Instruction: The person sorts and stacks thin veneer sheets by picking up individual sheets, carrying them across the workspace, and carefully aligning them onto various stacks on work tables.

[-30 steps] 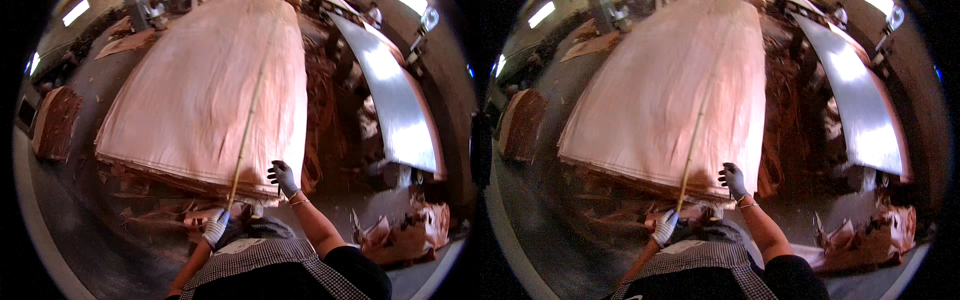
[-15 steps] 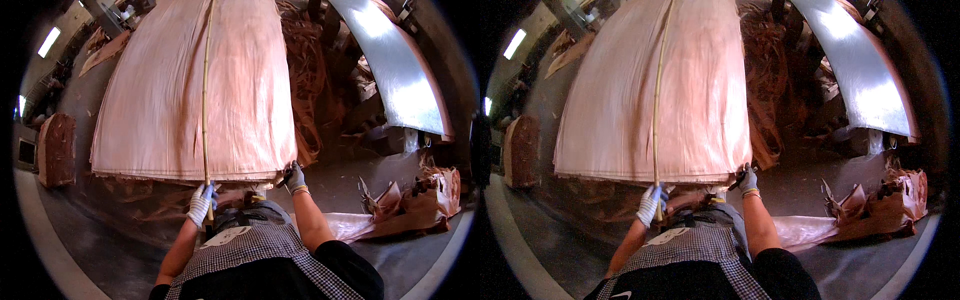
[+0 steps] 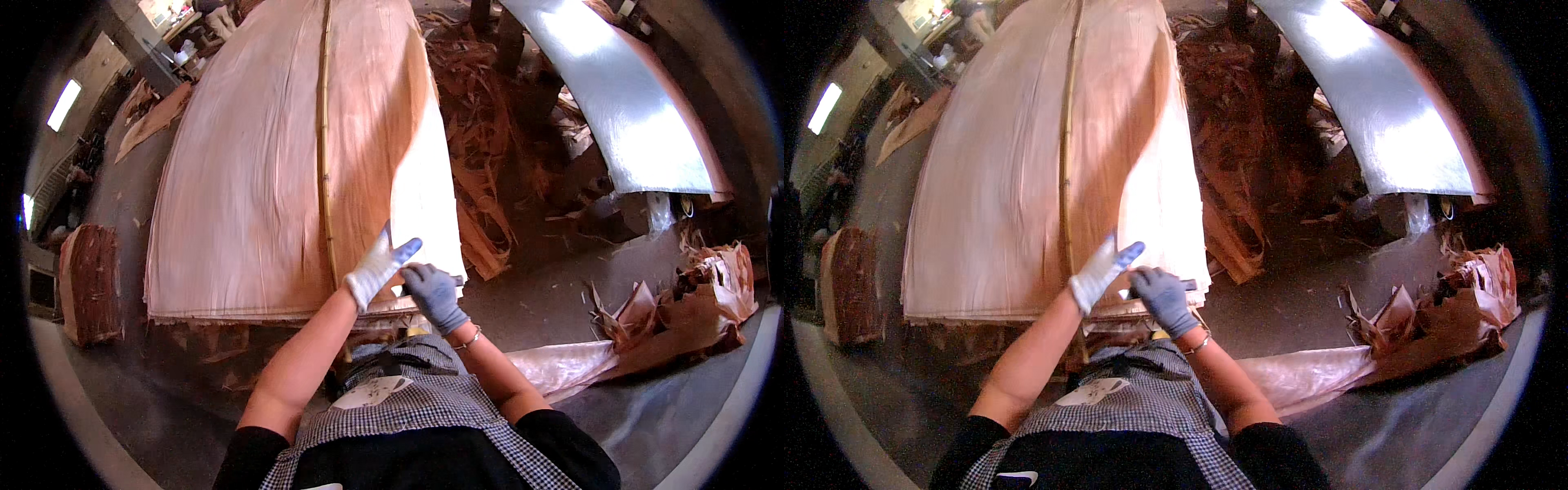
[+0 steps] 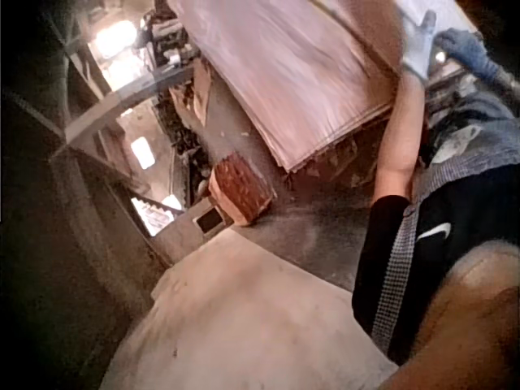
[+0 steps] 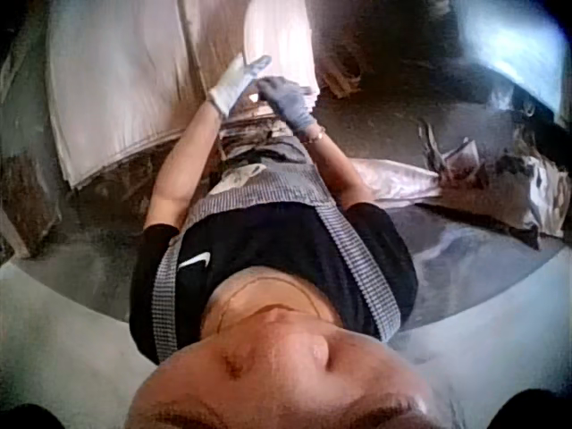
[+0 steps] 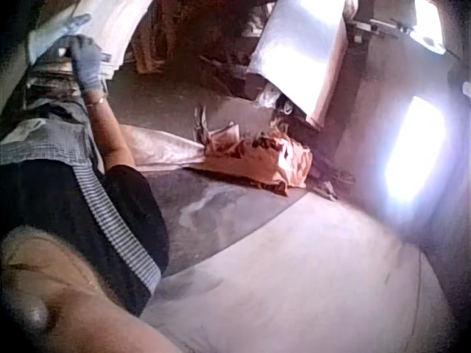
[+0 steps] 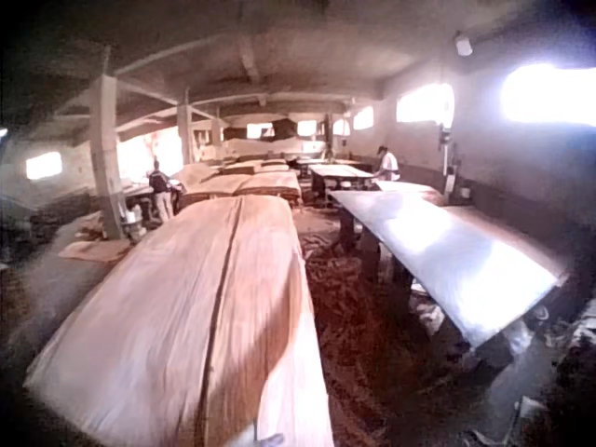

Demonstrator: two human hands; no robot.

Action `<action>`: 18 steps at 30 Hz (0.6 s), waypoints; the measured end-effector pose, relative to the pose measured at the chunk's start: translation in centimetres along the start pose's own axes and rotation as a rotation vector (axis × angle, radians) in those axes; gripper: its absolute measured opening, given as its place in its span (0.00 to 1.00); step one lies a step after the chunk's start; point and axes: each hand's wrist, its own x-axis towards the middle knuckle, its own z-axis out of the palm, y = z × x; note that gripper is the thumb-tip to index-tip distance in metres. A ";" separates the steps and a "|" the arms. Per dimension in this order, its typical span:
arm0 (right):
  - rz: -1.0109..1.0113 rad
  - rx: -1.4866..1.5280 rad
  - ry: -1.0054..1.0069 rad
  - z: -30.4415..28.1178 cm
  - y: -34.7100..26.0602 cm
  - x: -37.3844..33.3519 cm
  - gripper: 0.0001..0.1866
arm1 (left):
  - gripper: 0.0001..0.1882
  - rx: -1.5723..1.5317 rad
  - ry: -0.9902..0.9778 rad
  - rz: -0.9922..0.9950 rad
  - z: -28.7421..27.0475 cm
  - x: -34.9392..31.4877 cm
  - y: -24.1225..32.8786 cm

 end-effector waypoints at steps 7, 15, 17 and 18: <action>0.339 0.385 -0.211 5.8 -5.8 -4.7 0.13 | 0.25 -0.340 -0.004 -0.073 -17.3 -2.4 -0.4; 0.578 0.927 -0.177 17.5 -19.4 -1.9 0.17 | 0.23 -0.625 0.064 -0.106 -40.4 -9.6 -5.9; 0.689 0.952 0.109 15.0 -23.6 -0.2 0.14 | 0.22 -0.707 0.126 -0.111 -43.5 -11.3 -7.9; 0.595 0.782 0.177 15.0 -24.4 -0.5 0.13 | 0.22 -0.749 0.165 -0.134 -44.6 -12.0 -9.8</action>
